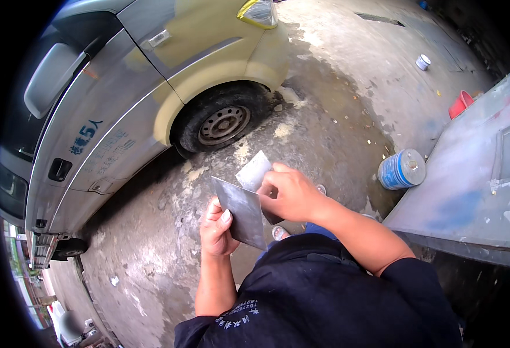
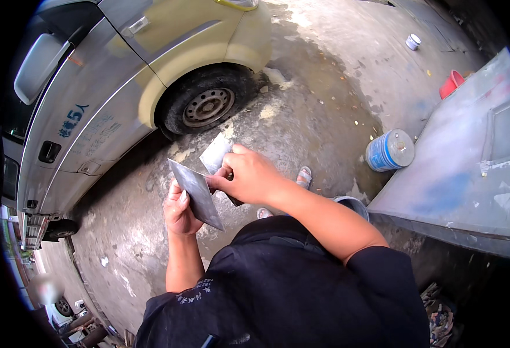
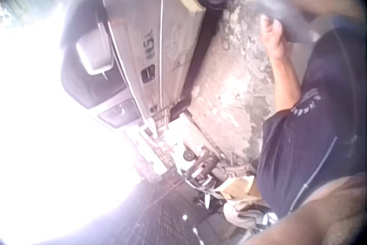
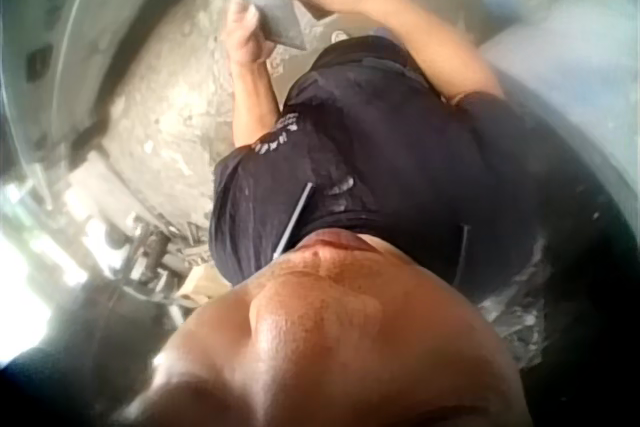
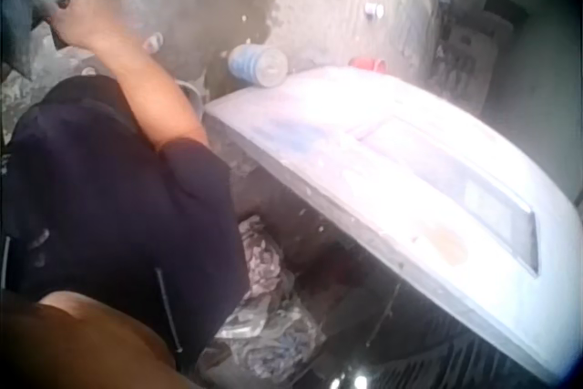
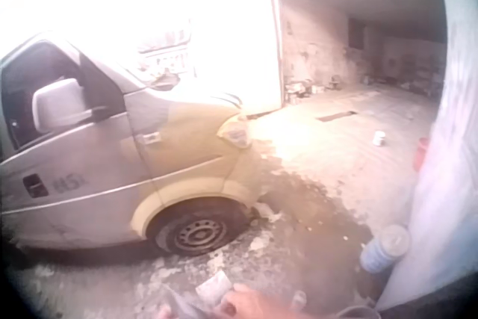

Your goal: The person applies body filler to the front fender of a silver car using a metal spreader. They smooth the filler along the fender edge and around the headlight area, then inspect the surface by hand.

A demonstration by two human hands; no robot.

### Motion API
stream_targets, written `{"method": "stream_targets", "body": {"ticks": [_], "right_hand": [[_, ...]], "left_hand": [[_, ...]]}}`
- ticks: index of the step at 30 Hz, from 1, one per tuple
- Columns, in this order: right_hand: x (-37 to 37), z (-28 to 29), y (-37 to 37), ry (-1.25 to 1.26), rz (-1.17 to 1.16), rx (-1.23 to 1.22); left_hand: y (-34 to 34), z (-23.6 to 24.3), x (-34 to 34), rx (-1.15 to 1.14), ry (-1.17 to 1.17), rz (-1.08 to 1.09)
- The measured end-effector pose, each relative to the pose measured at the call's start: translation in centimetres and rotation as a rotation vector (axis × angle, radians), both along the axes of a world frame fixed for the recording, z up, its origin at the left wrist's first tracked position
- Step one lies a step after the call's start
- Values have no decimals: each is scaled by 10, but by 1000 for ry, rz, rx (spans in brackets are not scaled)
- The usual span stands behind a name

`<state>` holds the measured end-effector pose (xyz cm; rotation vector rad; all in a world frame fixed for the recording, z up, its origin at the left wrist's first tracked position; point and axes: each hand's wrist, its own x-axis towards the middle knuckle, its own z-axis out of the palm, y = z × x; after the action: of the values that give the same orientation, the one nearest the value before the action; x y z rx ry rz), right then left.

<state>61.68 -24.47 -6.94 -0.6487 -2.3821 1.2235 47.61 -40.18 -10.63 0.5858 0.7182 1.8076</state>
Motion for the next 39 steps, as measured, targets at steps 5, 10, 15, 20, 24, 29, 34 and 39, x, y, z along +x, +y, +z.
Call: {"method": "stream_targets", "body": {"ticks": [5,10,15,20,24,29,34,39], "right_hand": [[-3,-18,17,80,-105,21],[12,-6,29,115,-4,-231],[0,-18,9,235,89,-39],[4,-25,21,191,-164,26],[19,-13,15,185,-60,-203],[18,-10,-20,223,359,-585],[7,-7,-39,144,465,-682],[1,-2,-27,113,353,-724]], "left_hand": [[8,13,9,73,-116,26],[7,7,-4,110,-137,0],[10,4,-1,47,-159,33],[15,3,5,129,-396,155],[15,-1,-8,201,-468,92],[26,10,-6,86,-411,134],[36,10,-1,-28,-488,62],[31,3,11,-185,-439,90]]}}
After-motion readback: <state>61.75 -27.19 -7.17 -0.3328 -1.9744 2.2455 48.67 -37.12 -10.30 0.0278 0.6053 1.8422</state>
